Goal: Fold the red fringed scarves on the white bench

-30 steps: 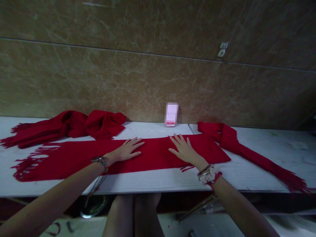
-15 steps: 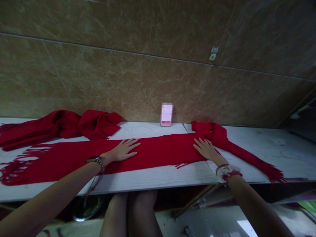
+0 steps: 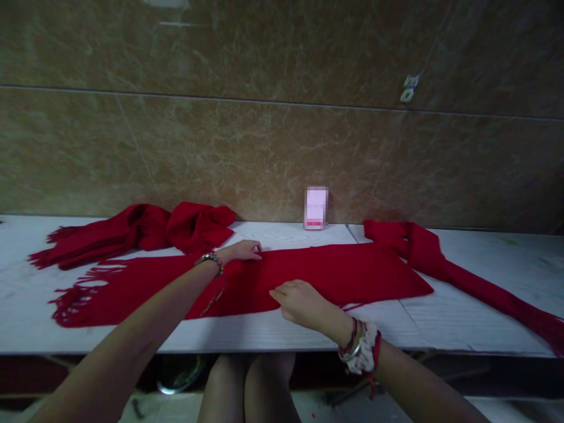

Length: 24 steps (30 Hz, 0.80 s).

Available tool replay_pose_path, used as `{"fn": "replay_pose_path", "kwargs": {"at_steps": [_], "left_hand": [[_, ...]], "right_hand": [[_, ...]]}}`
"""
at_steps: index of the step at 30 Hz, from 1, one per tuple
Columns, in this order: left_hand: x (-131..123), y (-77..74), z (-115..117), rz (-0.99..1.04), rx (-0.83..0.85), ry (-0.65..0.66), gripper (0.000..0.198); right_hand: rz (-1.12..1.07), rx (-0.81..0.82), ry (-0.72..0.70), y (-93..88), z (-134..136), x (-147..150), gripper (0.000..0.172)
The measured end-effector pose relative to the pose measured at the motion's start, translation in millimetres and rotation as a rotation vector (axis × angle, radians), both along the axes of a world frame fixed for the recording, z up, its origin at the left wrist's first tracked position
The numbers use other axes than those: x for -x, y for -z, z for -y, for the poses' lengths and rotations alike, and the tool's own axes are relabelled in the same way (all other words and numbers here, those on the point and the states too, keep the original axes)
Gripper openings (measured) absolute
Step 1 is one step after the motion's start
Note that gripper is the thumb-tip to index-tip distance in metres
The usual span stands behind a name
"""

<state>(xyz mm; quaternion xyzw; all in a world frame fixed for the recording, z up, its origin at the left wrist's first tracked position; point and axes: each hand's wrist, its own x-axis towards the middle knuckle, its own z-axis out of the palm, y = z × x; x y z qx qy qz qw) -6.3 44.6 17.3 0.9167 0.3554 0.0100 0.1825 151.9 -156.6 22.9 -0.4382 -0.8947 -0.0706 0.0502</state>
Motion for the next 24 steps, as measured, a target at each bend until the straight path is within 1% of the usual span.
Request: {"fn": "replay_pose_path", "kwargs": {"at_steps": [4, 8, 13, 17, 21, 24], "left_hand": [[-7, 2.1, -14, 0.015, 0.108, 0.032, 0.022], [-10, 4.0, -21, 0.091, 0.172, 0.058, 0.020], [-10, 3.6, -23, 0.181, 0.254, 0.042, 0.018], [-11, -1.6, -21, 0.276, 0.337, 0.006, 0.021], [-14, -9.9, -15, 0.385, 0.424, -0.022, 0.027], [-20, -18.1, -9, 0.459, 0.484, -0.031, 0.027]], "right_hand": [[0.072, -0.090, 0.003, 5.0, -2, 8, 0.023], [0.084, -0.177, 0.036, 10.4, -7, 15, 0.015], [0.092, -0.250, -0.019, 13.3, -11, 19, 0.012], [0.097, -0.293, -0.051, 5.7, -8, 16, 0.013], [0.102, -0.360, -0.041, -5.2, -3, 9, 0.019], [0.106, -0.382, -0.027, -12.7, 1, 3, 0.021]]}}
